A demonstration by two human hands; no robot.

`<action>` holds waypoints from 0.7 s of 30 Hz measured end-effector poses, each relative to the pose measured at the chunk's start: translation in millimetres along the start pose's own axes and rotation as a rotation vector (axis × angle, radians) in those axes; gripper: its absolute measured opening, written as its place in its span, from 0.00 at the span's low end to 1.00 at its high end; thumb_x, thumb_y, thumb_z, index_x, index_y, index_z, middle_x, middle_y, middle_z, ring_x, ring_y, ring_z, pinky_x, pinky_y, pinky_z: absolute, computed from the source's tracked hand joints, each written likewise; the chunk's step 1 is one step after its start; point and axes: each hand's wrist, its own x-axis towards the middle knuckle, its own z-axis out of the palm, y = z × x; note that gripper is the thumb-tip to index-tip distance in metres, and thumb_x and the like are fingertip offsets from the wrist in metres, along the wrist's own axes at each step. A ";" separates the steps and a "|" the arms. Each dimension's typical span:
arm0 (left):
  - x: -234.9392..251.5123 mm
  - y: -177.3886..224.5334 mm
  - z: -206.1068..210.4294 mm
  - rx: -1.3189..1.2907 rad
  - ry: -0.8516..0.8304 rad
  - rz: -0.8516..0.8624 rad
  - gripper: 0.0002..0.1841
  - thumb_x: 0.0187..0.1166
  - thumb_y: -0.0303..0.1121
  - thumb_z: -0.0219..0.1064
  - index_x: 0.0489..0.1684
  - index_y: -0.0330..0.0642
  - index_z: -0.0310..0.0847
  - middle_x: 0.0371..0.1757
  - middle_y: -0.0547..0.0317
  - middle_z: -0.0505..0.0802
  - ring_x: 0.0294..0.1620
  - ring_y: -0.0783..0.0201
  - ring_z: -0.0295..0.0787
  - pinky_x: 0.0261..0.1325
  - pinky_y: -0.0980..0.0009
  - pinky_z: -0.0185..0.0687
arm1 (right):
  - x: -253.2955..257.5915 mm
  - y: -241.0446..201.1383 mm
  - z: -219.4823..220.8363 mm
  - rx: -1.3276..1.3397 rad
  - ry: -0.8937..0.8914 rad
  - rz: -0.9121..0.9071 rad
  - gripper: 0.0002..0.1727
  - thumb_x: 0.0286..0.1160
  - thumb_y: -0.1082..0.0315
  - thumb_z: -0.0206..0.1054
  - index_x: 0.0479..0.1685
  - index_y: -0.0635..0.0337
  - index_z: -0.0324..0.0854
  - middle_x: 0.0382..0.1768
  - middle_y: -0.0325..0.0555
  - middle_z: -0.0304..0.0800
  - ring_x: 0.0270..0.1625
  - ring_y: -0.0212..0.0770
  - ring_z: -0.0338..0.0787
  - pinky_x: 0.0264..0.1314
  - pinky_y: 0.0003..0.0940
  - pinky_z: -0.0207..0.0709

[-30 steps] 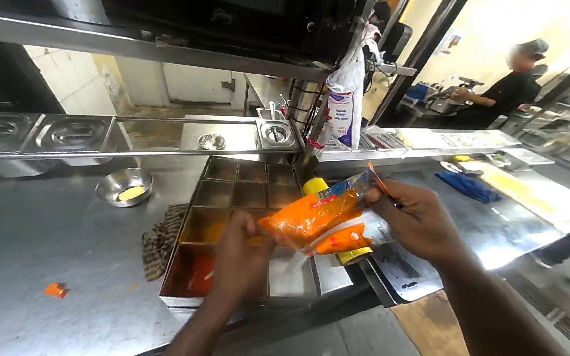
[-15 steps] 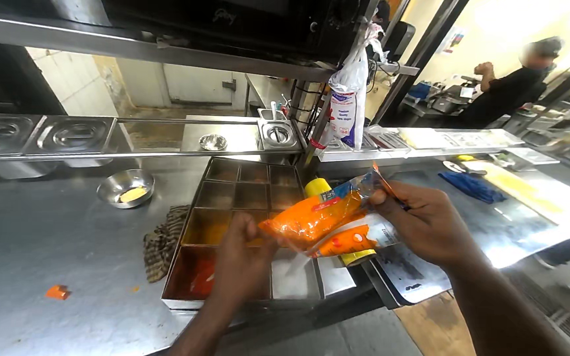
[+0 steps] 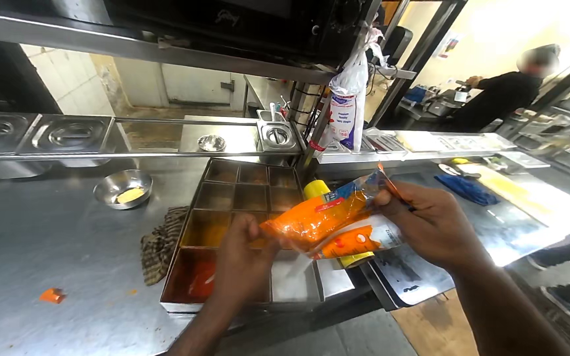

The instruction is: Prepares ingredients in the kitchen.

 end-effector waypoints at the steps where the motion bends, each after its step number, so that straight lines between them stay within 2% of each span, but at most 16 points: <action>1: 0.1 -0.3 -0.2 0.003 -0.001 0.000 0.21 0.59 0.34 0.85 0.36 0.52 0.70 0.29 0.68 0.91 0.34 0.68 0.92 0.37 0.67 0.89 | -0.1 0.0 0.1 -0.004 -0.001 0.001 0.17 0.86 0.45 0.60 0.36 0.40 0.87 0.26 0.19 0.86 0.26 0.15 0.82 0.25 0.12 0.75; 6: 1.0 -1.6 -1.2 0.027 -0.007 -0.001 0.21 0.59 0.34 0.84 0.35 0.51 0.70 0.29 0.68 0.90 0.33 0.68 0.91 0.37 0.67 0.89 | 1.0 -0.6 -0.2 -0.017 -0.006 -0.010 0.17 0.86 0.45 0.60 0.37 0.40 0.87 0.27 0.19 0.86 0.27 0.15 0.82 0.26 0.13 0.76; 9: 0.9 -2.7 -1.5 0.013 -0.010 0.007 0.20 0.61 0.34 0.83 0.35 0.51 0.70 0.29 0.67 0.91 0.34 0.68 0.91 0.37 0.67 0.90 | 2.0 -1.0 0.3 -0.028 -0.009 -0.003 0.17 0.86 0.44 0.59 0.35 0.40 0.86 0.25 0.19 0.84 0.25 0.15 0.80 0.23 0.13 0.74; 15: 1.0 -4.8 -2.8 0.016 -0.010 0.027 0.19 0.62 0.34 0.82 0.35 0.52 0.70 0.29 0.70 0.91 0.34 0.69 0.90 0.38 0.68 0.88 | 2.4 -1.0 1.2 -0.028 -0.022 -0.001 0.17 0.85 0.43 0.60 0.38 0.39 0.88 0.27 0.19 0.88 0.28 0.16 0.85 0.27 0.14 0.78; 21: 1.2 -7.0 -2.8 0.025 -0.013 0.026 0.19 0.62 0.34 0.82 0.35 0.52 0.70 0.29 0.70 0.91 0.35 0.69 0.91 0.40 0.66 0.88 | 2.7 -0.7 1.6 -0.041 -0.009 -0.002 0.18 0.85 0.43 0.60 0.35 0.39 0.87 0.25 0.19 0.85 0.25 0.16 0.82 0.23 0.14 0.75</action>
